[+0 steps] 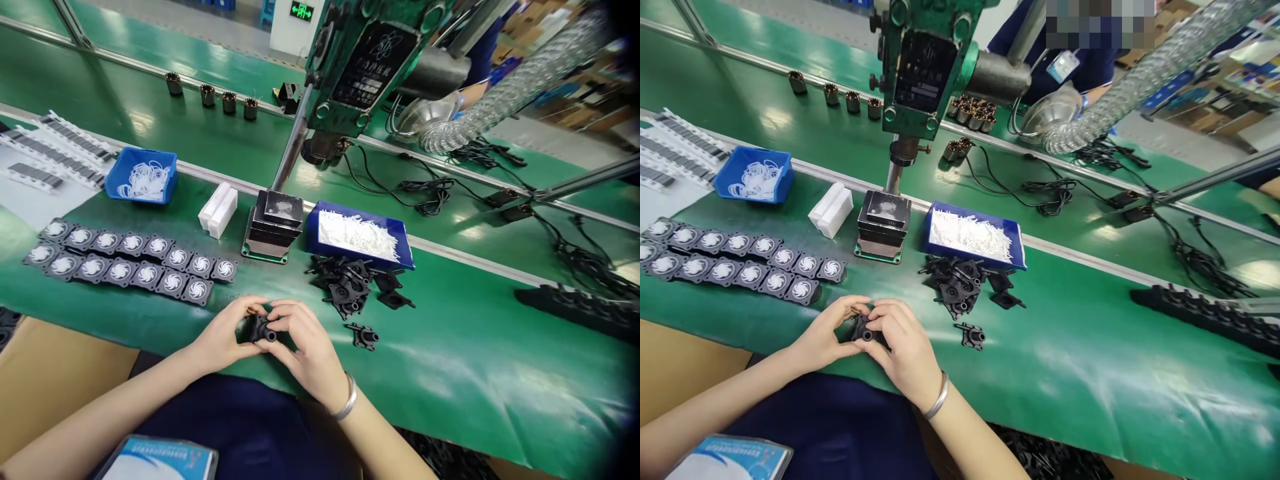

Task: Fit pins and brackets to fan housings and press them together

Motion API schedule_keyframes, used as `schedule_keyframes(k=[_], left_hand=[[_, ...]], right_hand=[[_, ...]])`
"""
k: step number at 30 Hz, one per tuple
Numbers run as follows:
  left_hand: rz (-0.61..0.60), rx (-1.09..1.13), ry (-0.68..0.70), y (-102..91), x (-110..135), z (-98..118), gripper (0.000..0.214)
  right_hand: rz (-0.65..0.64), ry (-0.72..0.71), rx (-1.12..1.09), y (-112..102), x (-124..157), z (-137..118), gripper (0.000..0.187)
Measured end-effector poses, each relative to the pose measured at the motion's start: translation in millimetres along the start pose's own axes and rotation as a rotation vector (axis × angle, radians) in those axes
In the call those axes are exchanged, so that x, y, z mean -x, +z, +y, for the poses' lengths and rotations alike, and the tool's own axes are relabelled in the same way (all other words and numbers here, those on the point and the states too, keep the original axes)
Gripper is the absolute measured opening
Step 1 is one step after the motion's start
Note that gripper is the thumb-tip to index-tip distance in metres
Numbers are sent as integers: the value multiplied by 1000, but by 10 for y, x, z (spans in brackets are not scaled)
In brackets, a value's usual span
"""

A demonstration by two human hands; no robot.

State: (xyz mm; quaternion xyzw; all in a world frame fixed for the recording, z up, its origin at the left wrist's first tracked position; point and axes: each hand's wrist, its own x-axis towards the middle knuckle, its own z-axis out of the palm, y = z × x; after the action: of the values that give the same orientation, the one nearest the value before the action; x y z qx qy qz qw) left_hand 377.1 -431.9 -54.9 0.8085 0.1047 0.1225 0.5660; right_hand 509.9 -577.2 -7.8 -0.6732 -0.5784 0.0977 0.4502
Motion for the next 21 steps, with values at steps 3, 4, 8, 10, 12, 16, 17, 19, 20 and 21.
schedule_keyframes(k=[3,4,8,10,12,16,17,19,20,21], left_hand=[[5,-4,-6,5,-2,-13,59],[5,-2,-2,8,0,-17,60],[3,-10,34,6,6,-5,63],[-11,-44,54,-15,-2,25,61],[-34,-86,72,-44,-16,62,57],[-27,-101,54,-61,-30,109,54],[-19,-92,42,-52,-28,117,55],[-7,-85,31,-38,-25,147,55],[-2,-89,39,-44,-32,177,54],[5,-97,59,-64,-51,221,52]], right_hand=[[-4,3,8,15,5,36,15],[-8,1,10,19,8,40,14],[-38,30,5,37,15,33,14],[-52,50,-2,42,15,29,15],[-47,54,-14,46,17,32,16],[-14,65,-31,87,47,56,16],[-10,73,-33,102,58,62,16],[-11,91,-42,113,66,66,15],[-20,96,-48,98,56,62,15],[-36,93,-49,60,31,51,17]])
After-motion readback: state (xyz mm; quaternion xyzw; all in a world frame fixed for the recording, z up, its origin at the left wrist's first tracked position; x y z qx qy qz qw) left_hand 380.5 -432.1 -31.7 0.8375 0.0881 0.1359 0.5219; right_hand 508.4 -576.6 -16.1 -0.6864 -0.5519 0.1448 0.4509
